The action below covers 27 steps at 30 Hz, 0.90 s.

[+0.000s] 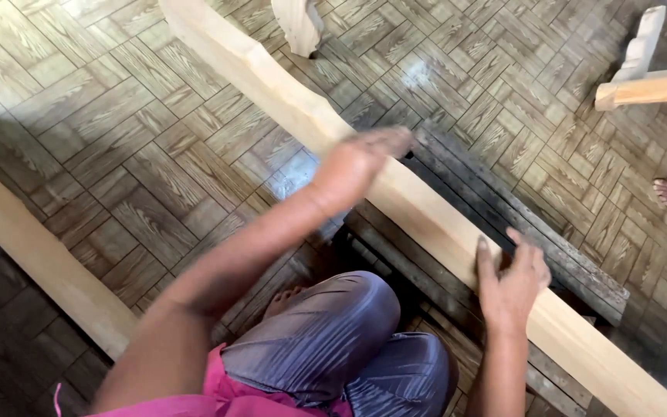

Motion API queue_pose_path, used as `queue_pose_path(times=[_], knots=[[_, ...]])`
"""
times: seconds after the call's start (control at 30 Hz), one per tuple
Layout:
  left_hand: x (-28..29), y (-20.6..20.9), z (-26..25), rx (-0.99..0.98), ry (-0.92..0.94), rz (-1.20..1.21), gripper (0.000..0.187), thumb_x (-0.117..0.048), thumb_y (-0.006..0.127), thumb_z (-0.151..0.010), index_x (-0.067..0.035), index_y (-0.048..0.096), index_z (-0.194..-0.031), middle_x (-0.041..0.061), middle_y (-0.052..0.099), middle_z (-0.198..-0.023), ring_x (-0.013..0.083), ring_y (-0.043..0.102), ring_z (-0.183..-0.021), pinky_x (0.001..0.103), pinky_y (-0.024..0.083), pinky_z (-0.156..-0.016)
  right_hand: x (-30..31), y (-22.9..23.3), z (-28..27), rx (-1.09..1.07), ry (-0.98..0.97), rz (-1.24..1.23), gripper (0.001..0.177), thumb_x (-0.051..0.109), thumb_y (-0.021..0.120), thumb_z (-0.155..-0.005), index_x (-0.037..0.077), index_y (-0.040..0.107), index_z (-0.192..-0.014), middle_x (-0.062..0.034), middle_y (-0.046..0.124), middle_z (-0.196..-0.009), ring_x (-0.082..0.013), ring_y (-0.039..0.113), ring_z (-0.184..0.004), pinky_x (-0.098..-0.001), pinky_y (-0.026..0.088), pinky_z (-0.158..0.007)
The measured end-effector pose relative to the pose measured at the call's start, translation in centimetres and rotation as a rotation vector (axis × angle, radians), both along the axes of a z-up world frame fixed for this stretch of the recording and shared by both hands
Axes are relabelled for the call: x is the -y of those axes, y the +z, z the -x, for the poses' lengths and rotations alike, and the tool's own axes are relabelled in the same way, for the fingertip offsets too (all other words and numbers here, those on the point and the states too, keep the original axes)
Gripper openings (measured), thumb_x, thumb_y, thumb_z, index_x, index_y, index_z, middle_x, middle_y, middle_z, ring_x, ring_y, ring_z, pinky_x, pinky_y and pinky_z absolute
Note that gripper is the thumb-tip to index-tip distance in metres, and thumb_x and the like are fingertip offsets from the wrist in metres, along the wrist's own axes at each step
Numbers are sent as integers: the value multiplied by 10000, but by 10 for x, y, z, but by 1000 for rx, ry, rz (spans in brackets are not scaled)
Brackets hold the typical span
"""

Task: Manual sanding of a long wooden board using sandpaper to smooth the edges and surface.

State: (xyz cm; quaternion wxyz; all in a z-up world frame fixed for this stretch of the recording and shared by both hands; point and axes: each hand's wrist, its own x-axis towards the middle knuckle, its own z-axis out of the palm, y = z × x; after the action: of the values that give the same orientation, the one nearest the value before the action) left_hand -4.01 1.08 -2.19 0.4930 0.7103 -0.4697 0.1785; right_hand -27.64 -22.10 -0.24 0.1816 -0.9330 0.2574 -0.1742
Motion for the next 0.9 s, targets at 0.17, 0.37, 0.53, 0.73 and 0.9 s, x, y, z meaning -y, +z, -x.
queue_pose_path(times=[0.17,0.37,0.53,0.73,0.9], knots=[[-53,-29,-36,146,278,-453,588,34,603,-957,-33,446,-1520,281,582,-1445,399,638,-1274,487,482,-1129,-6,-11,29,106,-36,207,721,574,364,-1102,-34,582,-1421,-287,547,-1455,-413,466,-1378,-637,217,-1146],[-28,-70,-39,257,369,-544,417,-236,632,-981,-63,655,-1359,199,650,-1369,386,626,-1260,451,428,-1160,-2,-33,44,70,-30,228,684,520,316,-1126,17,512,-1547,-304,434,-1601,-461,319,-1506,-649,156,-1192],[-2,-64,-17,100,378,-644,581,-489,337,-1108,-81,598,-1428,210,606,-1427,394,563,-1342,465,377,-1188,-6,-33,43,69,-43,167,701,548,328,-1112,37,493,-1563,-270,407,-1625,-437,271,-1527,-632,119,-1195],[94,-47,64,360,92,-285,167,-183,573,-1004,-53,678,-1011,128,673,-980,336,632,-932,470,504,-954,0,-42,42,161,-14,301,618,466,405,-1156,-2,591,-1516,-304,521,-1546,-478,370,-1472,-656,190,-1156],[51,-46,31,120,-163,-170,352,-47,555,-967,-85,700,-1286,106,707,-1314,292,627,-1244,389,479,-1115,-5,-32,40,137,-27,200,653,520,350,-1152,31,580,-1519,-277,518,-1509,-468,344,-1470,-637,155,-1170]])
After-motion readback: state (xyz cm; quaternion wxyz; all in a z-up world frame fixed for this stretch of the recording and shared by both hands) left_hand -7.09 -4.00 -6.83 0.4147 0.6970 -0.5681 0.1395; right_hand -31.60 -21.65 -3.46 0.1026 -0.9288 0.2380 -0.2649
